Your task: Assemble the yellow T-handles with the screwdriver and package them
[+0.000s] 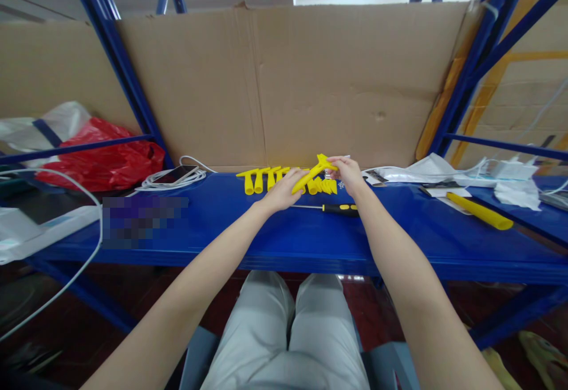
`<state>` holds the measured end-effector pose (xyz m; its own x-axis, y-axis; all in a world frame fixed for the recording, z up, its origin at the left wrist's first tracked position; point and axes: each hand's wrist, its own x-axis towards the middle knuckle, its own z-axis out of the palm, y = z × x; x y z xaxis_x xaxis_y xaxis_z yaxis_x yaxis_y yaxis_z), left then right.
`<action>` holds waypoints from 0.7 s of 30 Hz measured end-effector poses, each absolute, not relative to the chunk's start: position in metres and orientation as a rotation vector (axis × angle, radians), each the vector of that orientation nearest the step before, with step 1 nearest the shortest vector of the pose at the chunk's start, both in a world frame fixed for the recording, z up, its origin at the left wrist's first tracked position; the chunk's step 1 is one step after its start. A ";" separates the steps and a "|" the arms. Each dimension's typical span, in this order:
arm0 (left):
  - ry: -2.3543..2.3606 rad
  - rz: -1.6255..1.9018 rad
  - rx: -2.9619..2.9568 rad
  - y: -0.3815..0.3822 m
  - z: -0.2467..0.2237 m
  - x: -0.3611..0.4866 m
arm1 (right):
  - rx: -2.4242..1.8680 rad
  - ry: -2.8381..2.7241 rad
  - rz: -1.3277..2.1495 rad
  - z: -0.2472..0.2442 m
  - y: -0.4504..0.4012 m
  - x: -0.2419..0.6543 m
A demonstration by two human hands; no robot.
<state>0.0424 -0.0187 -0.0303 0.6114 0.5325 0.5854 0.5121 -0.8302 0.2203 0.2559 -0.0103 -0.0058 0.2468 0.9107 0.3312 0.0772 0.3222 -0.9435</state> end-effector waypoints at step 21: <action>2.268 1.413 1.737 0.012 -0.023 -0.035 | -1.164 -1.095 0.765 -0.006 -0.016 0.256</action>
<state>-0.0355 0.0117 -0.0230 -0.4052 0.7549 0.5157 0.7956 0.0134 0.6056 0.2563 -0.0159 -0.0058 0.3183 0.9100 0.2656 0.0640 0.2589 -0.9638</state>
